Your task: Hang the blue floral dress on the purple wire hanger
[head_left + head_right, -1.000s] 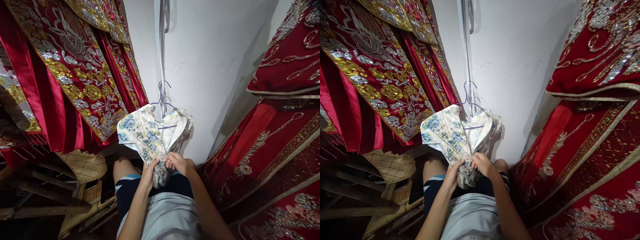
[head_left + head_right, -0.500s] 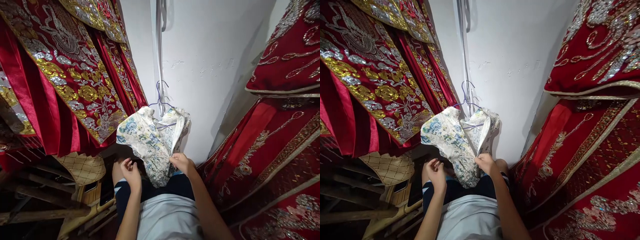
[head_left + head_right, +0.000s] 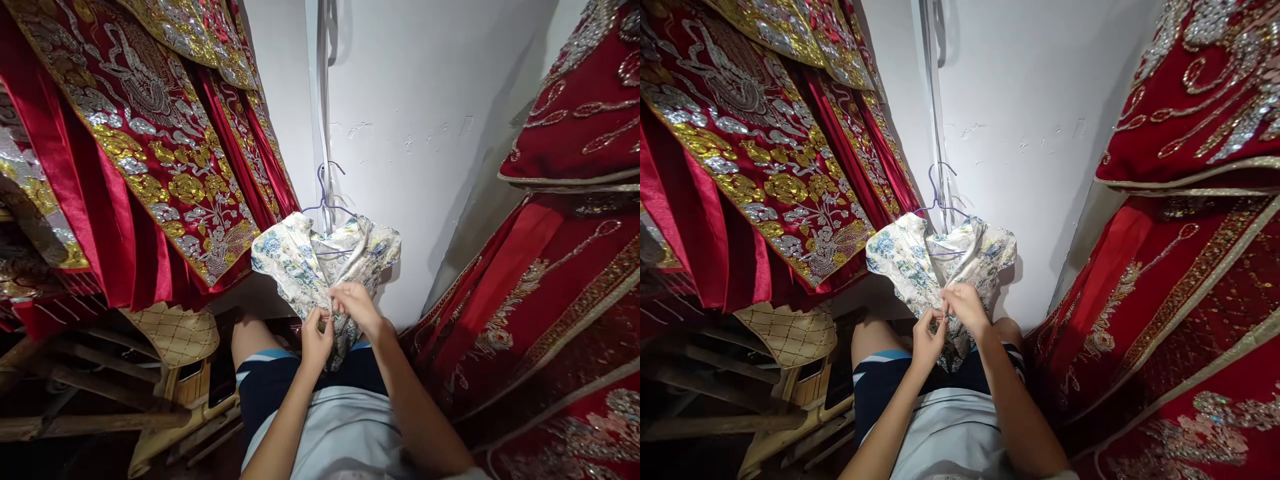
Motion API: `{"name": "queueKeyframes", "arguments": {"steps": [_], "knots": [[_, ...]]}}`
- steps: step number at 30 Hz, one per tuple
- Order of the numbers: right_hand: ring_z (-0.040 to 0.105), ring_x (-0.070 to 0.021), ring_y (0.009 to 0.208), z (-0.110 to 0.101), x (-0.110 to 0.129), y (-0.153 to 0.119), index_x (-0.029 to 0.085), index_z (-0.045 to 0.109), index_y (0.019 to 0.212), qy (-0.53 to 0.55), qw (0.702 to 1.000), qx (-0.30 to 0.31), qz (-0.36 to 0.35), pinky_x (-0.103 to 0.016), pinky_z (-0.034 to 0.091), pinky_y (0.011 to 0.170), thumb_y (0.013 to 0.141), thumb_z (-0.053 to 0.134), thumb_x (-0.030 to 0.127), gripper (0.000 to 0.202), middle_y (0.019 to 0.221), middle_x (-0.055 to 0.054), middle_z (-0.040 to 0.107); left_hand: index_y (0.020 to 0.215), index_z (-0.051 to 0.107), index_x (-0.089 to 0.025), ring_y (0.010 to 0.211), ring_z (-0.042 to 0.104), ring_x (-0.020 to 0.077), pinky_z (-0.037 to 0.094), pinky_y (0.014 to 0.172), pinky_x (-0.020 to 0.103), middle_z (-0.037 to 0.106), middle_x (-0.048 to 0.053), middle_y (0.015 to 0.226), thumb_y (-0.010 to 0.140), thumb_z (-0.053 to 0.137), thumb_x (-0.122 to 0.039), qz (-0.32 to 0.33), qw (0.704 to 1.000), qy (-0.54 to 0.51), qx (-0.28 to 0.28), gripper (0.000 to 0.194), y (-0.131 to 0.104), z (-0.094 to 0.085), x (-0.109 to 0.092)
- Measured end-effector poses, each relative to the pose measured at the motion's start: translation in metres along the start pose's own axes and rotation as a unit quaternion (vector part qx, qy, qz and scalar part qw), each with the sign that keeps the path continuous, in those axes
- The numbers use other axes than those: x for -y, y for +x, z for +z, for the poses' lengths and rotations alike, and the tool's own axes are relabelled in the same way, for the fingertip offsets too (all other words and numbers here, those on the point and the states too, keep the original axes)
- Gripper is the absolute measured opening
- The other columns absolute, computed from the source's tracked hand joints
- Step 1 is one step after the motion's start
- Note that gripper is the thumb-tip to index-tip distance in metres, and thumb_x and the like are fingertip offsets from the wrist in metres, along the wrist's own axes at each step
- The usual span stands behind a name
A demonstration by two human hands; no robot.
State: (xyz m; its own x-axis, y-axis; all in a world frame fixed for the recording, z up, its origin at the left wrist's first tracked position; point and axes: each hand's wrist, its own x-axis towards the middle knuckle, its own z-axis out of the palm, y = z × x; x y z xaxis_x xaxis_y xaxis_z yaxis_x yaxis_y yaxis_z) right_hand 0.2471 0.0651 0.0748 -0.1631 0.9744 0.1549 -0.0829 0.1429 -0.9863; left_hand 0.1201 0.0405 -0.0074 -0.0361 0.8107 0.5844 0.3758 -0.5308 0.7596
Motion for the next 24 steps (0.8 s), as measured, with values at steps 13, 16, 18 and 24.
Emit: {"name": "queueKeyframes", "arguments": {"steps": [13, 16, 18, 24], "knots": [[0.044, -0.0064, 0.039, 0.022, 0.096, 0.051, 0.015, 0.064, 0.075, 0.099, 0.980, -0.069, -0.156, -0.018, 0.031, 0.040, 0.079, 0.064, 0.032, 0.018, 0.049, 0.003, 0.058, 0.091, 0.063, -0.019, 0.078, 0.062, 0.0175, 0.051, 0.073, 0.030, 0.064, 0.004, 0.084, 0.088, 0.058, -0.021, 0.067, 0.995, 0.019, 0.076, 0.006, 0.030, -0.023, -0.002], [0.045, -0.0071, 0.041, 0.017, 0.089, 0.046, 0.017, 0.063, 0.075, 0.079, 0.981, -0.071, -0.160, -0.019, 0.033, 0.043, 0.080, 0.064, 0.035, 0.019, 0.049, 0.004, 0.057, 0.107, 0.065, -0.019, 0.083, 0.062, 0.0178, 0.050, 0.077, 0.032, 0.067, 0.006, 0.092, 0.094, 0.055, -0.026, 0.155, 0.987, 0.029, -0.029, 0.017, 0.081, -0.045, -0.043], [0.045, -0.0074, 0.042, 0.013, 0.094, 0.046, 0.017, 0.062, 0.075, 0.052, 0.981, -0.077, -0.169, -0.020, 0.034, 0.044, 0.080, 0.063, 0.037, 0.020, 0.050, 0.004, 0.056, 0.117, 0.063, -0.020, 0.084, 0.060, 0.0179, 0.048, 0.080, 0.032, 0.065, 0.005, 0.091, 0.095, 0.054, -0.028, 0.219, 0.970, 0.069, -0.079, 0.025, 0.119, -0.058, -0.074], [0.039, -0.0081, 0.045, 0.009, 0.098, 0.051, 0.018, 0.059, 0.072, -0.010, 0.975, -0.117, -0.191, -0.022, 0.027, 0.046, 0.081, 0.062, 0.041, 0.025, 0.050, 0.004, 0.049, 0.093, 0.066, -0.016, 0.089, 0.058, 0.0194, 0.043, 0.091, 0.037, 0.063, 0.005, 0.090, 0.095, 0.054, -0.032, 0.302, 0.933, 0.195, 0.026, 0.020, 0.184, -0.073, -0.122]]}}
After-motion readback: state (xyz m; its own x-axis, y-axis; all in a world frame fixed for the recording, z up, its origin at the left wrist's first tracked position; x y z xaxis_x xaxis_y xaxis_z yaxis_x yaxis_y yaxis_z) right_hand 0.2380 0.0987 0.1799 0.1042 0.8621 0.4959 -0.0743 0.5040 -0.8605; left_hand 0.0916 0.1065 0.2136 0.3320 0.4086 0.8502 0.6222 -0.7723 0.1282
